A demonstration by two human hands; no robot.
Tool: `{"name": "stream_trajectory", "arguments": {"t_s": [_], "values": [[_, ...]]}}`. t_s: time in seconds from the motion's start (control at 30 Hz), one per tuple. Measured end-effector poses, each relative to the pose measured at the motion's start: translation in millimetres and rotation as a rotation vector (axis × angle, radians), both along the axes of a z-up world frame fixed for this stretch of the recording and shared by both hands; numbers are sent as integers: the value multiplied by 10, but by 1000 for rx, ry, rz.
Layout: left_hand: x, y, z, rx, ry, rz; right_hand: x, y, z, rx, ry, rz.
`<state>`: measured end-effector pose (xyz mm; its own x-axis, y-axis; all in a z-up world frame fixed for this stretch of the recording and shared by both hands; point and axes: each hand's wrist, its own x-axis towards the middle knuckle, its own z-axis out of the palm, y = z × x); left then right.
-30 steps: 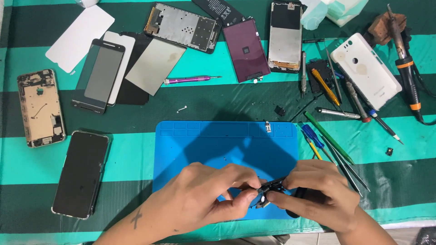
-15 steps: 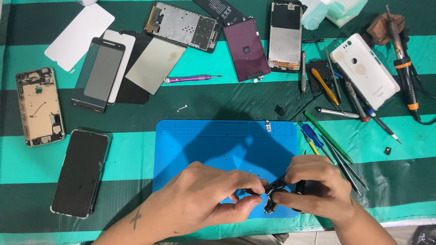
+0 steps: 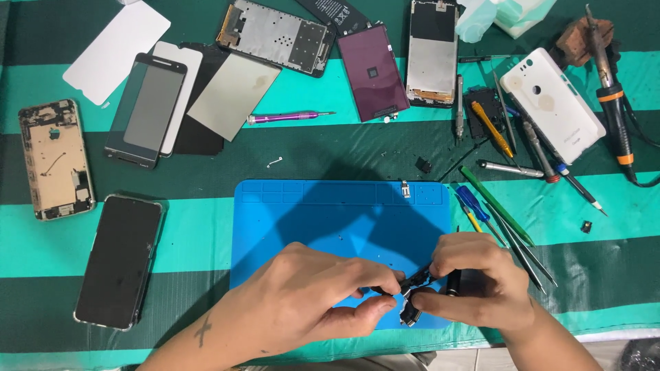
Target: Disassembling and repairing internal components of a smartphone using precision tools on an anti-static mat.
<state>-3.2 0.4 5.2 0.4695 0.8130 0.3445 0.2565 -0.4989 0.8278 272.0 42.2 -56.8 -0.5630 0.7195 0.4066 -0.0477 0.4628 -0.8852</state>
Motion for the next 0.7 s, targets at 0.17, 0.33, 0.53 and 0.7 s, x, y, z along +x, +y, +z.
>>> {"name": "stream_trajectory", "arguments": {"t_s": [0.17,0.33,0.53,0.7], "values": [[-14,0,11,-31,15,-16,2,2,-16,19,-9,-9],[-17,4,13,-35,15,-12,-19,11,14,-24,-3,13],[-26,58,28,-87,71,38,-146,51,183,460,-162,-80],[-92,85,18,-146,75,150,-112,51,284,382,-276,-118]]}}
